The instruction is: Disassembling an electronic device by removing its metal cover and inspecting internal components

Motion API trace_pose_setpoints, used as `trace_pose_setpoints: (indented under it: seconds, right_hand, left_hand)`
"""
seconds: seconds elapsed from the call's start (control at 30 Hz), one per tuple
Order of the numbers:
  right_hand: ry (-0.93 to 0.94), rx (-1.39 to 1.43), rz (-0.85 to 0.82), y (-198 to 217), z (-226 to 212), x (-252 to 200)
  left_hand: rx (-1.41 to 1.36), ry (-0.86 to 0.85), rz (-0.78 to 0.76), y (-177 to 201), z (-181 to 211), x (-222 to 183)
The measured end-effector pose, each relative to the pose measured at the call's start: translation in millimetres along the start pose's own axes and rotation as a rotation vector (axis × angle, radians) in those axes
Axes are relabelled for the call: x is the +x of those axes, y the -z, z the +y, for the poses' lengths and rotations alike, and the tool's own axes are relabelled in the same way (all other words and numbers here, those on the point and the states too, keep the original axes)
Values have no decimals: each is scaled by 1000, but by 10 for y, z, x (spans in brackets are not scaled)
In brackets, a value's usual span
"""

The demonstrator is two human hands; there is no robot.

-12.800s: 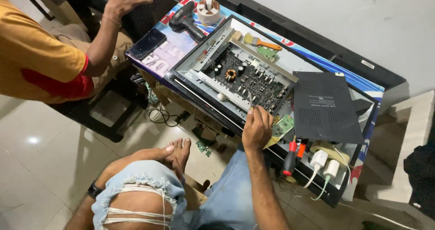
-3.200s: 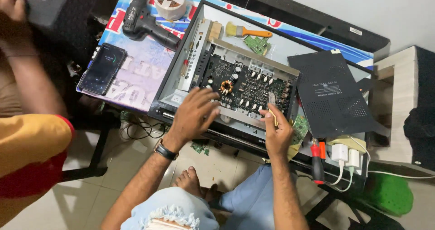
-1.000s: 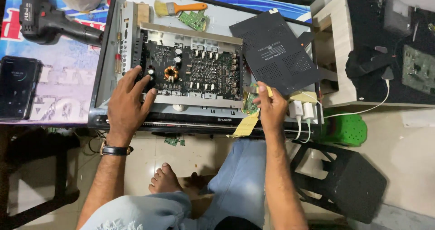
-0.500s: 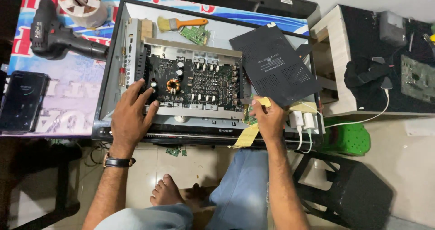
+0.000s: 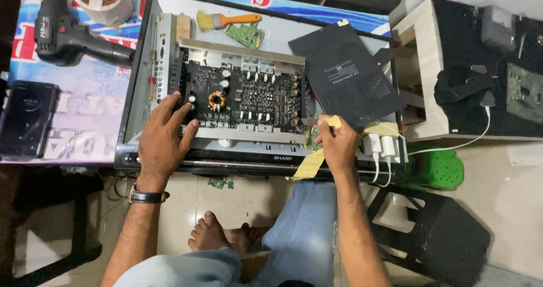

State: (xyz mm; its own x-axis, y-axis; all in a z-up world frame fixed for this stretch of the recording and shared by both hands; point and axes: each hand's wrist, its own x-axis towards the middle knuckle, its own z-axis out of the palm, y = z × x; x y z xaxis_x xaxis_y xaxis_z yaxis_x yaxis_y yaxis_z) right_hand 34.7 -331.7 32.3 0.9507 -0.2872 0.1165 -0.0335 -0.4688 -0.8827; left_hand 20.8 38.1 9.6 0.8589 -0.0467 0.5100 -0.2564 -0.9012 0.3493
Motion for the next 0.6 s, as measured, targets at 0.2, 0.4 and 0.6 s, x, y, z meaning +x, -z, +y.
trace_pose_setpoints:
  seconds: [0.2, 0.4, 0.6]
  right_hand:
    - [-16, 0, -1, 13, 42, -47]
    - [-55, 64, 56, 54, -110, -388]
    - [-63, 86, 96, -71, -41, -525]
  left_hand:
    - [11, -13, 2, -18, 4, 12]
    - [2, -15, 9, 25, 41, 27]
    - [-20, -41, 28, -48, -10, 27]
